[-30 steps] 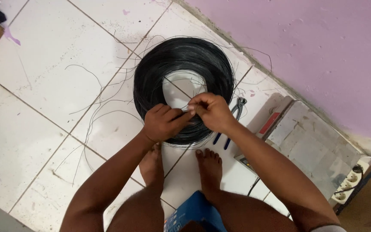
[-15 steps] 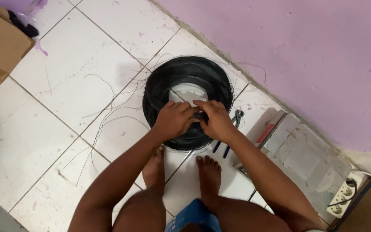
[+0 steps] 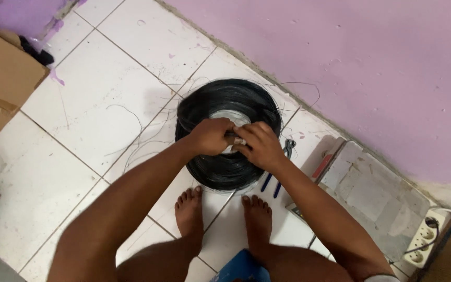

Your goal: Securing a large coil of black wire by twisting and cutting wire ties using pliers on a tiled floor.

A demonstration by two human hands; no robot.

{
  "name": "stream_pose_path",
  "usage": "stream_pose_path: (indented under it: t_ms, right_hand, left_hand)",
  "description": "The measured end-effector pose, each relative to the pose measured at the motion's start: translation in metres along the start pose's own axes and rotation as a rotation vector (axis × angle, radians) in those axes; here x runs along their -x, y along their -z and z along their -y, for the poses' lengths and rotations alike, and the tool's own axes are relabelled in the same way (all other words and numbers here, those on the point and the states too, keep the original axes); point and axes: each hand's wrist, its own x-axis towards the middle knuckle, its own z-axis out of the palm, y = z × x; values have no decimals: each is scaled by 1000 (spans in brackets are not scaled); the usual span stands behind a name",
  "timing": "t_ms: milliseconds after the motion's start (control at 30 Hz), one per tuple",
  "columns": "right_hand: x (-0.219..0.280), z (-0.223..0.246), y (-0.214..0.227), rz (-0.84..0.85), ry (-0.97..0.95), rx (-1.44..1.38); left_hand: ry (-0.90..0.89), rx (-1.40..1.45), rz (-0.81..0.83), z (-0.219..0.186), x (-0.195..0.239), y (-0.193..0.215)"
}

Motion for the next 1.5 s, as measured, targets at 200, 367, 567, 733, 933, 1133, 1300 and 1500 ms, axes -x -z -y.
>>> stream_pose_path:
  t_ms: [200,367,567,733,933,1133,1300,1500]
  right_hand:
    - [5,-3,-15,-168,185,51]
    - [0,-3,-11,-211,163,-47]
    - [1,6,-11,-167,-144,-291]
    - [1,17,-10,-139,-414,-487]
    - [5,15,-12,-127,-601,-559]
    - [-1,15,-3,-139,-471,-508]
    - [9,5,6,0,-407,-531]
    - [6,8,14,43,-278,-367]
  left_hand:
    - [-62,268,6,14,13,-2]
    - [-106,326,22,19,13,-3]
    - [-322,32,-248,15,23,-23]
    - [-465,-175,-551,33,20,-51]
    - [-461,-193,-727,41,16,-61]
    - [-764,-298,-875,35,10,-48]
    - [-723,-378,-834,37,9,-53]
    - [-540,-312,-487,26,17,-36]
